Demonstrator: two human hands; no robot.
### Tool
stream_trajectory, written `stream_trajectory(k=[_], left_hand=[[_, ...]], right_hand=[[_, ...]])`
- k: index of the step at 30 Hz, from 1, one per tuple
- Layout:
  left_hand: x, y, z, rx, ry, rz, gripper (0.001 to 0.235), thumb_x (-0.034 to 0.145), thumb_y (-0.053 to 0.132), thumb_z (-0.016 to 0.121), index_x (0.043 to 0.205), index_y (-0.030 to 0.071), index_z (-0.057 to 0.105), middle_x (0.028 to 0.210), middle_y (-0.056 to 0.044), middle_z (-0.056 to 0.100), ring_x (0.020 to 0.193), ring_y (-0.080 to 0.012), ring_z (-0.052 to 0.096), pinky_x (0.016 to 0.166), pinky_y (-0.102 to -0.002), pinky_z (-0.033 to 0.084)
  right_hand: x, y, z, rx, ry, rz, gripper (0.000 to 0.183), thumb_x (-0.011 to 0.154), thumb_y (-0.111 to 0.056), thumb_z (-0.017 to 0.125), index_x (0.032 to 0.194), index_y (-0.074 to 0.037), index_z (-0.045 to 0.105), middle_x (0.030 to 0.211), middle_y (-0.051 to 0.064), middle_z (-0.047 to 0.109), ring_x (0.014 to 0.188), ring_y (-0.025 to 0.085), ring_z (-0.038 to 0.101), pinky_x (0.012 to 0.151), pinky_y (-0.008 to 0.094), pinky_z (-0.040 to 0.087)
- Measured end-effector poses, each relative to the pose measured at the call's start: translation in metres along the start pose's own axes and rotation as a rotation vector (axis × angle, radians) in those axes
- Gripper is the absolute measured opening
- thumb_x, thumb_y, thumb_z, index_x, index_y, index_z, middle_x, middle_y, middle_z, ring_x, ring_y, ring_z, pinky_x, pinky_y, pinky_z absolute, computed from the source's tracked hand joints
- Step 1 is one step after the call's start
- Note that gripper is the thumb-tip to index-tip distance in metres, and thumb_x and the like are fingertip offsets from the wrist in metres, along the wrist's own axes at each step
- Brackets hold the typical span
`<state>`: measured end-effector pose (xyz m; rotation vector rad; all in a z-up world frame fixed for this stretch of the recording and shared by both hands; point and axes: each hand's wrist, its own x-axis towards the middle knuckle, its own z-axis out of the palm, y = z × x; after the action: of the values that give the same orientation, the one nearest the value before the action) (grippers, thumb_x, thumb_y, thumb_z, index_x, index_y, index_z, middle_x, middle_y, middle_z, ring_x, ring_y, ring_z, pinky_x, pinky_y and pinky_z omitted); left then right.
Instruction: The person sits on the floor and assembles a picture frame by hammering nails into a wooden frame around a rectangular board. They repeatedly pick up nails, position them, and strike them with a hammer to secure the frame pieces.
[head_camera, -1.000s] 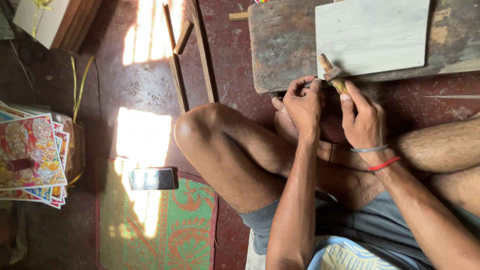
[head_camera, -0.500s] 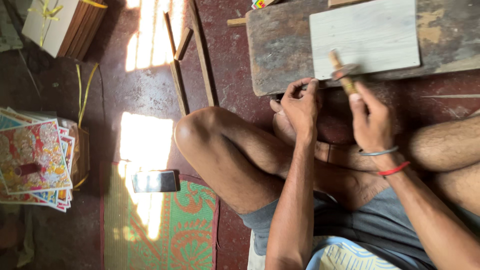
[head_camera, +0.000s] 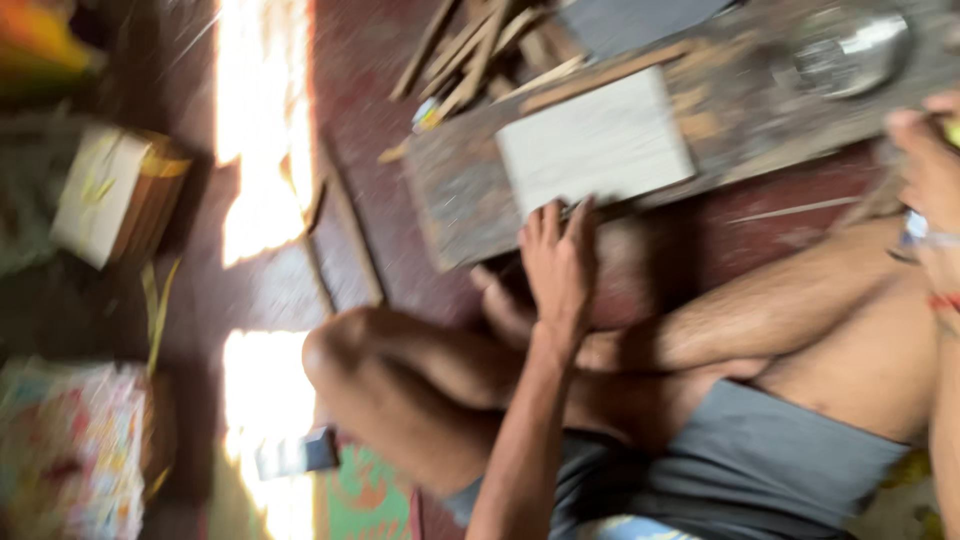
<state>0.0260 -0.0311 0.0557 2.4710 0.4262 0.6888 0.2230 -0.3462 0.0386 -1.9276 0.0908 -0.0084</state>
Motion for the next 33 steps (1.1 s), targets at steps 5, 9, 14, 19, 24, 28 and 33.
stream_trajectory(k=[5, 9, 14, 19, 24, 28, 33], left_hand=[[0.002, -0.005, 0.024, 0.107, -0.095, 0.105, 0.036, 0.083, -0.002, 0.065, 0.114, 0.009, 0.079, 0.096, -0.010, 0.062, 0.095, -0.0295, 0.057, 0.091, -0.043, 0.048], [-0.008, -0.017, 0.042, 0.162, -0.094, 0.111, 0.031, 0.089, -0.002, 0.067, 0.114, 0.011, 0.080, 0.095, -0.008, 0.064, 0.092, -0.0258, 0.058, 0.089, -0.041, 0.049], [-0.012, -0.023, 0.052, 0.193, -0.087, 0.110, 0.028, 0.094, 0.001, 0.068, 0.117, 0.012, 0.079, 0.097, -0.008, 0.066, 0.093, -0.0241, 0.058, 0.088, -0.041, 0.049], [-0.009, -0.018, 0.044, 0.187, -0.115, 0.075, 0.029, 0.092, 0.002, 0.069, 0.117, 0.013, 0.080, 0.094, -0.007, 0.064, 0.093, -0.0248, 0.058, 0.090, -0.042, 0.050], [-0.007, -0.013, 0.026, 0.174, -0.112, 0.062, 0.032, 0.089, 0.001, 0.069, 0.117, 0.013, 0.079, 0.096, -0.008, 0.063, 0.094, -0.0263, 0.057, 0.090, -0.043, 0.048], [-0.008, -0.014, 0.012, 0.158, -0.107, 0.050, 0.032, 0.088, 0.000, 0.068, 0.116, 0.011, 0.079, 0.095, -0.009, 0.062, 0.093, -0.0276, 0.057, 0.088, -0.043, 0.047], [-0.008, -0.021, 0.006, 0.131, -0.123, 0.092, 0.032, 0.088, 0.000, 0.067, 0.117, 0.009, 0.078, 0.097, -0.009, 0.062, 0.094, -0.0274, 0.056, 0.088, -0.042, 0.046]], right_hand=[[0.073, -0.007, -0.011, -0.007, -0.003, -0.265, 0.028, 0.089, -0.004, 0.081, 0.108, -0.010, 0.060, 0.105, -0.002, 0.064, 0.097, 0.010, 0.071, 0.082, 0.026, 0.060], [0.086, -0.011, 0.016, -0.349, -0.055, -0.409, 0.022, 0.091, 0.005, 0.083, 0.100, 0.000, 0.063, 0.099, 0.012, 0.076, 0.100, 0.024, 0.077, 0.086, 0.038, 0.061], [0.081, -0.011, 0.042, -0.619, -0.011, -0.511, 0.018, 0.093, 0.002, 0.078, 0.099, 0.003, 0.062, 0.096, 0.020, 0.076, 0.094, 0.038, 0.074, 0.083, 0.048, 0.057], [0.072, -0.027, 0.048, -0.832, 0.006, -0.482, 0.024, 0.090, -0.001, 0.080, 0.109, 0.000, 0.066, 0.089, 0.027, 0.070, 0.086, 0.047, 0.069, 0.073, 0.054, 0.054], [0.070, -0.039, 0.052, -0.848, 0.021, -0.510, 0.035, 0.080, 0.001, 0.082, 0.111, 0.000, 0.067, 0.087, 0.028, 0.069, 0.082, 0.050, 0.068, 0.072, 0.058, 0.053], [0.080, -0.026, 0.058, -0.954, 0.085, -0.489, 0.032, 0.074, 0.000, 0.082, 0.102, -0.002, 0.069, 0.087, 0.026, 0.070, 0.081, 0.047, 0.069, 0.072, 0.057, 0.054], [0.102, 0.001, 0.059, -0.952, 0.066, -0.435, 0.032, 0.075, 0.000, 0.081, 0.105, -0.001, 0.068, 0.091, 0.027, 0.072, 0.089, 0.046, 0.071, 0.081, 0.054, 0.056]])
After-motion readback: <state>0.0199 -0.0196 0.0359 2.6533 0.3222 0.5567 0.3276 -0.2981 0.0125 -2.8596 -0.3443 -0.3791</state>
